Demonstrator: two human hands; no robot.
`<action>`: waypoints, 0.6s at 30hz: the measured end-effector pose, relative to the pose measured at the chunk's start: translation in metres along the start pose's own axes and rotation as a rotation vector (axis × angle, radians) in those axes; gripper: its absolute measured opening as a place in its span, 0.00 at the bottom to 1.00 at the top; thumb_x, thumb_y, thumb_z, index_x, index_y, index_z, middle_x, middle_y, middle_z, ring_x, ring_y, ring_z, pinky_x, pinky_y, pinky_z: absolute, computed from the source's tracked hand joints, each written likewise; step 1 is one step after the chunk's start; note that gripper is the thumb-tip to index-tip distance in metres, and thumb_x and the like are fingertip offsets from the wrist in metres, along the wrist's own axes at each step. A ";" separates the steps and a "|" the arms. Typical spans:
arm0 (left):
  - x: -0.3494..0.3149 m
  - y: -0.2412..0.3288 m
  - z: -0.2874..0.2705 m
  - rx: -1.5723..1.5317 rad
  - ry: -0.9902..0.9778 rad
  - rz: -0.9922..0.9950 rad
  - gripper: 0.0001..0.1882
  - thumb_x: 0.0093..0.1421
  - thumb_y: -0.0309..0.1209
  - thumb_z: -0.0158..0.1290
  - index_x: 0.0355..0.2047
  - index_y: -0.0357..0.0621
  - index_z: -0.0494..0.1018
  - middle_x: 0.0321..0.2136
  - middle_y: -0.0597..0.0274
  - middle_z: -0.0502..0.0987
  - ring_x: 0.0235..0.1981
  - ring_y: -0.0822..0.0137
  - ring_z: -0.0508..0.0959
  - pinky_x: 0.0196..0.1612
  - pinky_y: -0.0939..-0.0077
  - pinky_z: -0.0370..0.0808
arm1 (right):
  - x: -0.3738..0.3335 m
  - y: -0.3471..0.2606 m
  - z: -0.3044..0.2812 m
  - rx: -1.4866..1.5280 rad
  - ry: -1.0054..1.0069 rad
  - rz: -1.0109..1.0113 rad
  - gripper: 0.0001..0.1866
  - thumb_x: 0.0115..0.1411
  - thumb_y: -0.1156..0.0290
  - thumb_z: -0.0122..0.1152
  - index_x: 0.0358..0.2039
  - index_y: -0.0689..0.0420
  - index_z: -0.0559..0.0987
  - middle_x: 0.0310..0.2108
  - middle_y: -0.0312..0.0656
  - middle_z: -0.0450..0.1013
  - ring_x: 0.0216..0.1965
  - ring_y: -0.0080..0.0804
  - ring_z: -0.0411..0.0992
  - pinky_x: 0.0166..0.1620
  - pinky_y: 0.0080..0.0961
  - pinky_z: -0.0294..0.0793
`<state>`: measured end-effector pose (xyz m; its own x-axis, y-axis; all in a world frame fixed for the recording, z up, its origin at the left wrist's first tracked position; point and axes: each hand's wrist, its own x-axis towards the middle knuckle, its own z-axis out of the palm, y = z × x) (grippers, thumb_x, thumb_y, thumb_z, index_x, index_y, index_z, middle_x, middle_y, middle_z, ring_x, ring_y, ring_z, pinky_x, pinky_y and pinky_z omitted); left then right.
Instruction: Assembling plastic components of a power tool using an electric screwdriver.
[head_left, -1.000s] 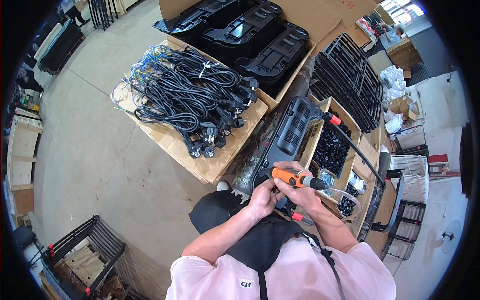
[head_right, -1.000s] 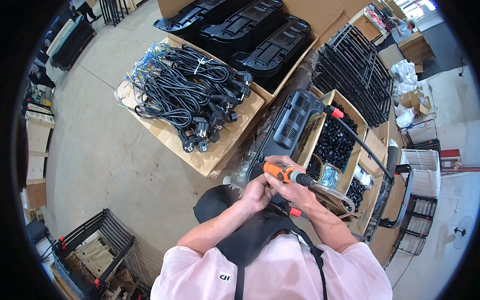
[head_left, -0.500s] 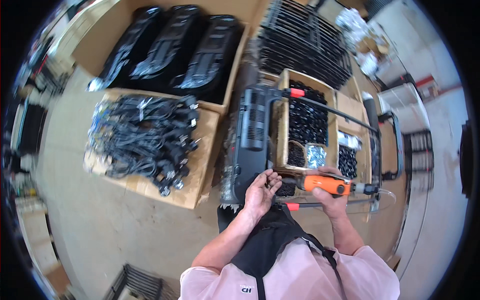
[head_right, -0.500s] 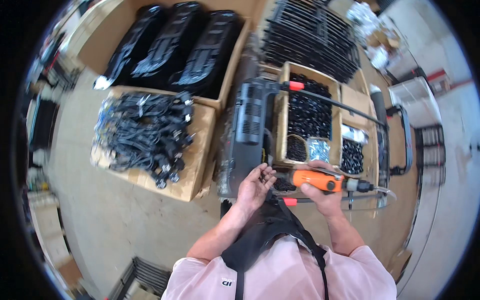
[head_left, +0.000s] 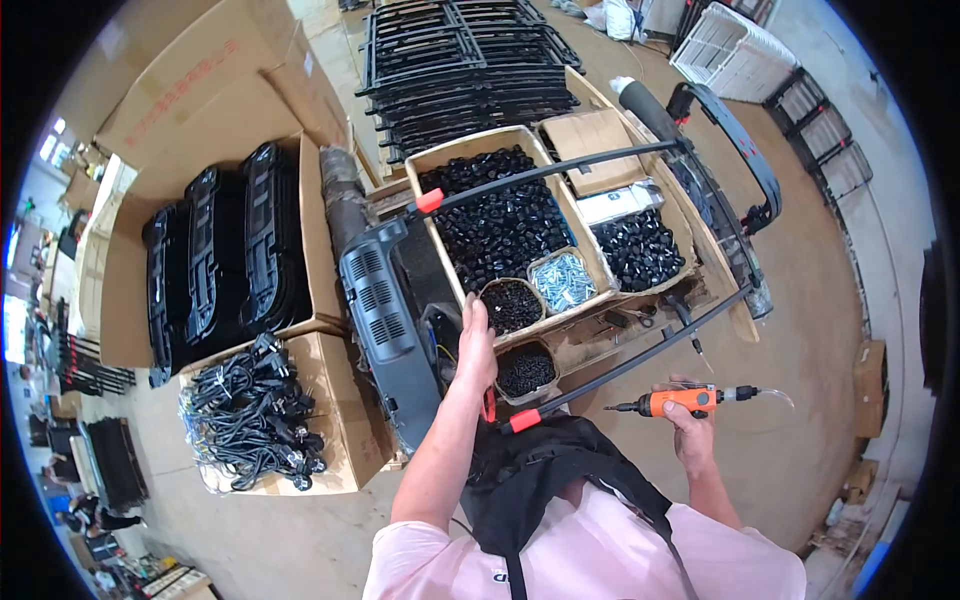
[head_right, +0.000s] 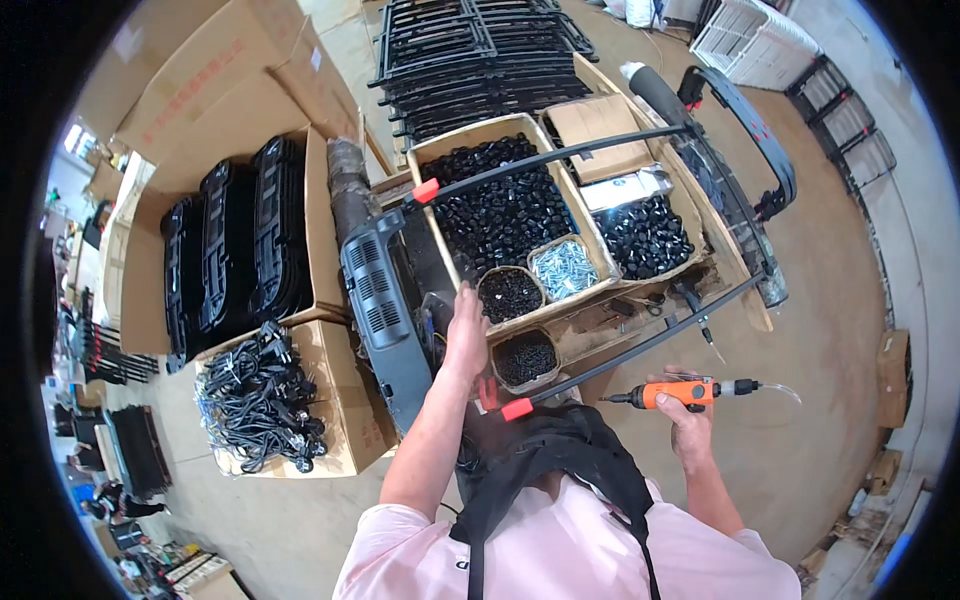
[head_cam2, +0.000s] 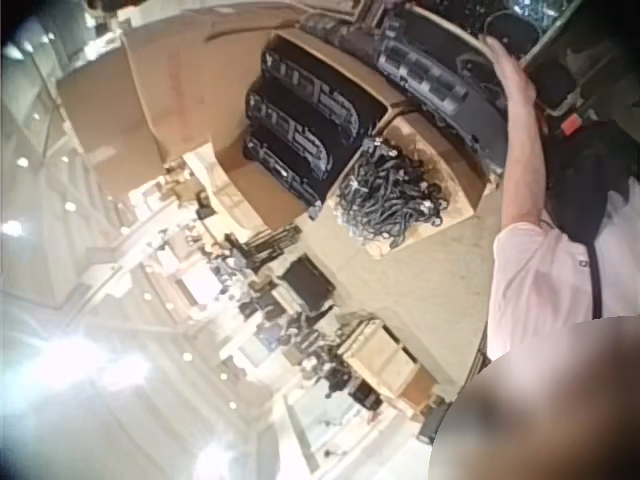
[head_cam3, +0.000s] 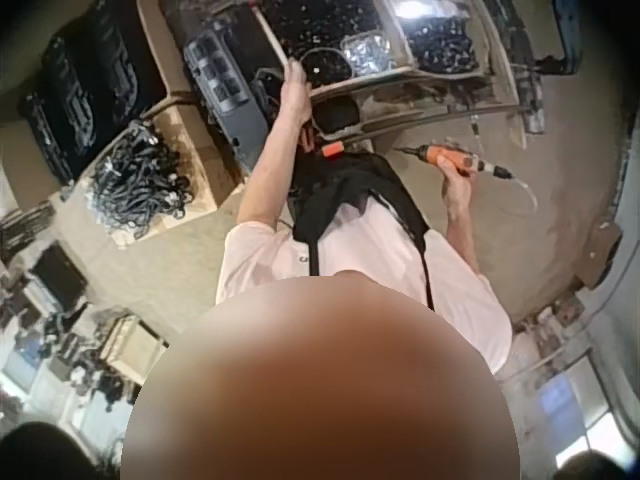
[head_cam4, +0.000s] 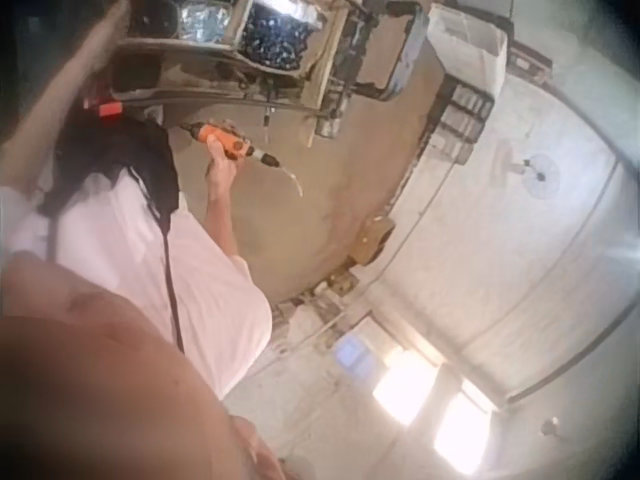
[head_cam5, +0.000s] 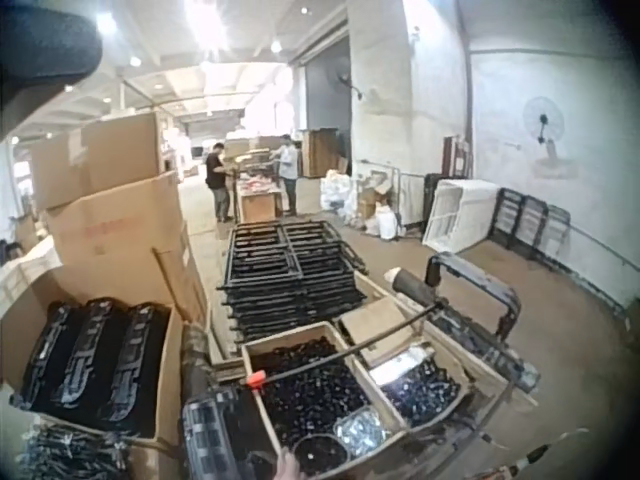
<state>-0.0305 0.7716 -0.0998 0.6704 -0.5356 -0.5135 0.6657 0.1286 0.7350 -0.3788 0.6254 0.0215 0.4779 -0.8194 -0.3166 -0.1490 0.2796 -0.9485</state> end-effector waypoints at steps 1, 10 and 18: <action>-0.008 -0.005 0.001 0.050 -0.033 0.016 0.39 0.77 0.54 0.41 0.77 0.42 0.49 0.75 0.47 0.54 0.76 0.56 0.52 0.76 0.57 0.50 | 0.008 0.008 -0.009 0.010 -0.010 0.023 0.34 0.55 0.71 0.71 0.62 0.62 0.69 0.51 0.54 0.79 0.54 0.43 0.78 0.58 0.40 0.78; -0.120 -0.061 0.062 1.623 -0.086 0.102 0.24 0.74 0.53 0.45 0.49 0.47 0.80 0.41 0.47 0.85 0.44 0.45 0.85 0.48 0.52 0.80 | 0.148 0.206 -0.048 0.583 0.075 0.557 0.18 0.65 0.61 0.69 0.50 0.52 0.76 0.46 0.40 0.77 0.47 0.37 0.77 0.53 0.42 0.79; -0.095 -0.070 0.084 1.858 0.068 -0.221 0.35 0.74 0.60 0.37 0.39 0.44 0.83 0.35 0.41 0.85 0.41 0.43 0.86 0.48 0.46 0.80 | 0.216 0.284 0.021 0.659 0.123 0.817 0.16 0.71 0.55 0.60 0.51 0.52 0.77 0.48 0.40 0.77 0.45 0.36 0.77 0.54 0.37 0.82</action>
<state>-0.1684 0.7435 -0.0646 0.6742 -0.3782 -0.6343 -0.3986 -0.9094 0.1186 -0.2997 0.5383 -0.3158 0.3476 -0.2943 -0.8903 0.1310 0.9554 -0.2647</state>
